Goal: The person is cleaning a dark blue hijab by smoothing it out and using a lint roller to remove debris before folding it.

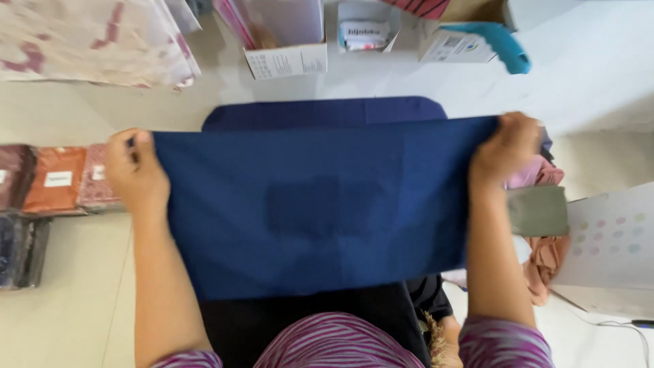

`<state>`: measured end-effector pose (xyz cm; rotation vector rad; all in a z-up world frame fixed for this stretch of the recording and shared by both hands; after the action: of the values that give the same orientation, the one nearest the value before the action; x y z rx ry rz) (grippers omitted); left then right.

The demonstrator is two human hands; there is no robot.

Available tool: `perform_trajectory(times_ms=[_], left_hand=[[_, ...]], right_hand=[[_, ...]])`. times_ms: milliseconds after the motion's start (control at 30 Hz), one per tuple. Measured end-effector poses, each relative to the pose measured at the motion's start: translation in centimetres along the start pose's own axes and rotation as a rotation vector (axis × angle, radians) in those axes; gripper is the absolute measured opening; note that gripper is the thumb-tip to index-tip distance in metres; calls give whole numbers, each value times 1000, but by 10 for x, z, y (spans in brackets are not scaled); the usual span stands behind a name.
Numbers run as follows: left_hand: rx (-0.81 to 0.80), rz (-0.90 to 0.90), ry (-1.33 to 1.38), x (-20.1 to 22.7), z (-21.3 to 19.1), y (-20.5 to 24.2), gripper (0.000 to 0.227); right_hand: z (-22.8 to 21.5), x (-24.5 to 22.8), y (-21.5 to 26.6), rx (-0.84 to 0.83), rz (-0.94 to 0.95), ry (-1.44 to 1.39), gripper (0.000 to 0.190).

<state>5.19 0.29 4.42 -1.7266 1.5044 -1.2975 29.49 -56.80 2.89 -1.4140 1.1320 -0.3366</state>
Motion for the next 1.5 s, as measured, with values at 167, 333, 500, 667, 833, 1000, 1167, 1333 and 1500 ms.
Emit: perform_trajectory(times_ms=[167, 333, 500, 667, 833, 1000, 1167, 1333, 1500], left_hand=[[-48, 82, -75, -79, 107, 44, 15], [-302, 56, -231, -129, 158, 81, 25], [-344, 89, -452, -111, 157, 75, 20], [-342, 226, -376, 6, 156, 25, 33], [-402, 450, -153, 108, 226, 71, 40], [-564, 345, -243, 56, 200, 79, 50], [-854, -10, -324, -29, 153, 89, 58], [-660, 43, -261, -45, 128, 99, 53], [-610, 435, 180, 4, 72, 89, 35]], right_hand=[[127, 61, 62, -247, 34, 244, 14], [169, 75, 97, -459, 41, 448, 20], [169, 69, 91, -565, 63, 536, 21], [150, -54, 80, -521, -129, 457, 32], [159, -153, 161, -759, -193, 255, 36], [166, -83, 173, -768, -210, 247, 55], [110, 30, 112, -912, 69, 519, 60], [76, 70, 97, -1320, 431, 556, 62], [17, 44, 73, -1090, 177, -184, 62]])
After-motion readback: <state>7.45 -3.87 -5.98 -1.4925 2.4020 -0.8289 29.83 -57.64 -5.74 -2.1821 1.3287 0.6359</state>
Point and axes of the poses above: each hand's wrist, its own y-axis away from the middle knuckle, its own z-axis out of the palm, x = y × z, the point moved 4 cm from there along -y, towards the middle knuckle, and after that the axes turned 13 degrees about z, right-handed, at the moved point
